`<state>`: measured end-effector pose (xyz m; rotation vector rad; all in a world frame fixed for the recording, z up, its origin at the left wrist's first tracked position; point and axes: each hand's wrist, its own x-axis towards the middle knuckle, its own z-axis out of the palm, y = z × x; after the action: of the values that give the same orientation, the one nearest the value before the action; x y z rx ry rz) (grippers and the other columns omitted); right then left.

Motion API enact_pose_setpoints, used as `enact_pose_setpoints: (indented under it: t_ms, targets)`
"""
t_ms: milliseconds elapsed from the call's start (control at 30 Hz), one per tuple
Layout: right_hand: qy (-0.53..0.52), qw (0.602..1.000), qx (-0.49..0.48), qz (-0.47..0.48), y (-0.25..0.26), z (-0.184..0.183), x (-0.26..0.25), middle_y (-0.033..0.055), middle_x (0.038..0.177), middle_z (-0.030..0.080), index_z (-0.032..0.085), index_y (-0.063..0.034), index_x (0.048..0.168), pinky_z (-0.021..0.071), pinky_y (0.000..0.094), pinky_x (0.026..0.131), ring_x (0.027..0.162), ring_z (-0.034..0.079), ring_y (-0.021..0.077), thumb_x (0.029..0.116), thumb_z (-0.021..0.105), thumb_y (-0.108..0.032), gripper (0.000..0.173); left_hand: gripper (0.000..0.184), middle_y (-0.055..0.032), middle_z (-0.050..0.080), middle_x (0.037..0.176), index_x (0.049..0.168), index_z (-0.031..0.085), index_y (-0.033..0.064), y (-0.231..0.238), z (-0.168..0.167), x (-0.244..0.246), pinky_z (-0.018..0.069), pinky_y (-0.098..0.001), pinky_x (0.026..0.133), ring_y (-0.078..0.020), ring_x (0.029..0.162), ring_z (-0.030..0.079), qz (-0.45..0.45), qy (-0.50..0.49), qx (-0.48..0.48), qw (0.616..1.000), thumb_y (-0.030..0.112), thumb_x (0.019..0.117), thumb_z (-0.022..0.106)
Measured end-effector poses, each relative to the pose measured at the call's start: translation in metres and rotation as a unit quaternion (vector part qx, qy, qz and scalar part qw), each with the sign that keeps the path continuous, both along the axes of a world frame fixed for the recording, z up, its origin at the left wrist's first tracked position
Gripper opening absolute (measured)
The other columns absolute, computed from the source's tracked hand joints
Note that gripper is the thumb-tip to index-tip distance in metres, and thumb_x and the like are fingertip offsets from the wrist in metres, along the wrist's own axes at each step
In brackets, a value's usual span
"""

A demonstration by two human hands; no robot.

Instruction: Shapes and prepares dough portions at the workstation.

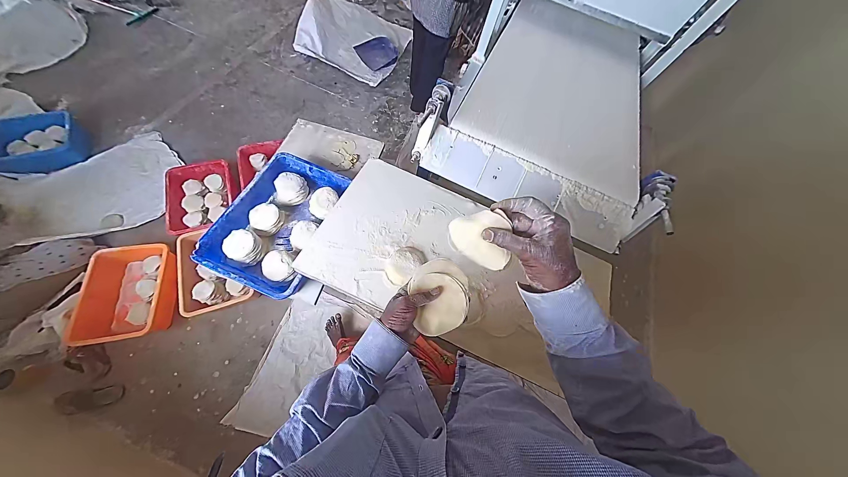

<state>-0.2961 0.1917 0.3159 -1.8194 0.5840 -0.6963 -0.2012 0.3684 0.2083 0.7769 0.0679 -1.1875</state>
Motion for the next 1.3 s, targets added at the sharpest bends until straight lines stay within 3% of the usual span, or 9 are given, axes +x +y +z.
enact_pose_setpoints:
  t_ms: [100,200,300,433,567,800,1000,1167,1300]
  targets:
    - [0.022,0.999,-0.042,0.017,-0.003,0.005,0.002,0.0051,0.093,0.075,0.064,0.001,0.119,0.0614,0.0229,0.073,0.08,0.072,0.0055,0.0811,0.077,0.004,0.04,0.018,-0.0133,0.07,0.092,0.119,0.057,-0.0015,-0.005,-0.002,0.001,0.0615,-0.0373,0.075,-0.0205,0.081,0.071,0.022,0.009,0.065,0.998,0.007,0.1058,0.048]
    - [0.035,0.998,-0.046,0.04,0.003,0.006,0.009,0.0054,0.093,0.076,0.065,0.0013,0.117,0.0621,0.0236,0.074,0.081,0.073,0.0066,0.0813,0.077,-0.001,0.038,0.029,-0.0157,0.069,0.098,0.124,0.056,-0.0017,-0.009,-0.009,0.007,0.0603,-0.0402,0.078,-0.0235,0.086,0.07,0.038,0.021,0.113,0.993,0.021,0.1089,0.047]
    - [0.015,0.998,-0.009,0.066,0.018,0.01,0.015,0.0018,0.088,0.075,0.064,-0.0001,0.115,0.0628,0.0233,0.072,0.077,0.073,0.0059,0.0811,0.075,0.004,0.036,0.035,-0.0167,0.068,0.104,0.128,0.055,-0.001,-0.008,-0.018,0.013,0.0596,-0.0451,0.083,-0.0262,0.092,0.07,0.054,0.025,0.085,0.995,0.027,0.1104,0.043]
    - [0.005,0.996,0.013,0.086,0.025,0.011,0.02,0.0014,0.088,0.075,0.064,0.0001,0.115,0.0627,0.0235,0.071,0.077,0.073,0.0063,0.0812,0.075,0.005,0.036,0.039,-0.0131,0.069,0.108,0.128,0.058,0.0021,-0.005,-0.025,0.017,0.0578,-0.0414,0.088,-0.0219,0.098,0.068,0.069,0.001,0.039,0.997,0.032,0.1115,0.038]
    - [0.026,0.996,0.029,0.084,0.031,0.006,0.026,0.0032,0.087,0.075,0.064,0.0,0.116,0.0617,0.024,0.069,0.075,0.072,0.0067,0.0823,0.075,0.005,0.035,0.05,-0.0163,0.067,0.113,0.133,0.055,0.003,-0.009,-0.016,0.018,0.0578,-0.0454,0.089,-0.0264,0.102,0.068,0.085,0.053,0.067,0.993,0.044,0.1102,0.036]
    - [0.041,0.99,0.099,0.094,0.039,-0.013,0.036,0.0035,0.086,0.075,0.066,-0.0003,0.115,0.0586,0.0224,0.06,0.07,0.069,0.0058,0.0856,0.073,0.004,0.03,0.084,-0.0135,0.069,0.117,0.135,0.055,0.0123,-0.005,-0.01,0.019,0.0576,-0.0486,0.089,-0.0269,0.108,0.068,0.086,0.142,-0.058,0.984,0.075,0.0989,0.012]
    - [0.182,0.981,-0.021,0.067,0.023,-0.071,0.031,0.0141,0.093,0.075,0.067,0.0017,0.117,0.0596,0.0374,0.073,0.078,0.071,0.0182,0.0902,0.076,-0.004,0.029,0.086,-0.0159,0.067,0.12,0.137,0.054,0.0102,0.005,-0.004,0.015,0.0563,-0.0502,0.091,-0.029,0.11,0.067,0.097,0.144,-0.01,0.985,0.075,0.0988,0.014]
    - [0.189,0.963,-0.178,0.066,0.026,-0.071,0.028,0.0127,0.097,0.076,0.072,-0.0035,0.114,0.0599,0.0455,0.079,0.085,0.074,0.0243,0.0921,0.074,-0.008,0.023,0.082,-0.015,0.068,0.12,0.136,0.055,0.0105,0.006,-0.002,0.014,0.0556,-0.0504,0.092,-0.0281,0.111,0.066,0.099,0.147,-0.007,0.984,0.074,0.1001,0.017]
    - [0.196,0.933,-0.298,0.042,0.028,-0.066,0.03,0.0155,0.099,0.077,0.075,-0.0054,0.113,0.0585,0.0565,0.075,0.085,0.075,0.0344,0.097,0.068,-0.012,0.019,0.068,-0.0148,0.069,0.116,0.131,0.057,0.0098,0.009,0.002,0.018,0.0577,-0.0481,0.089,-0.0276,0.106,0.068,0.087,0.136,-0.045,0.986,0.063,0.1047,0.023]
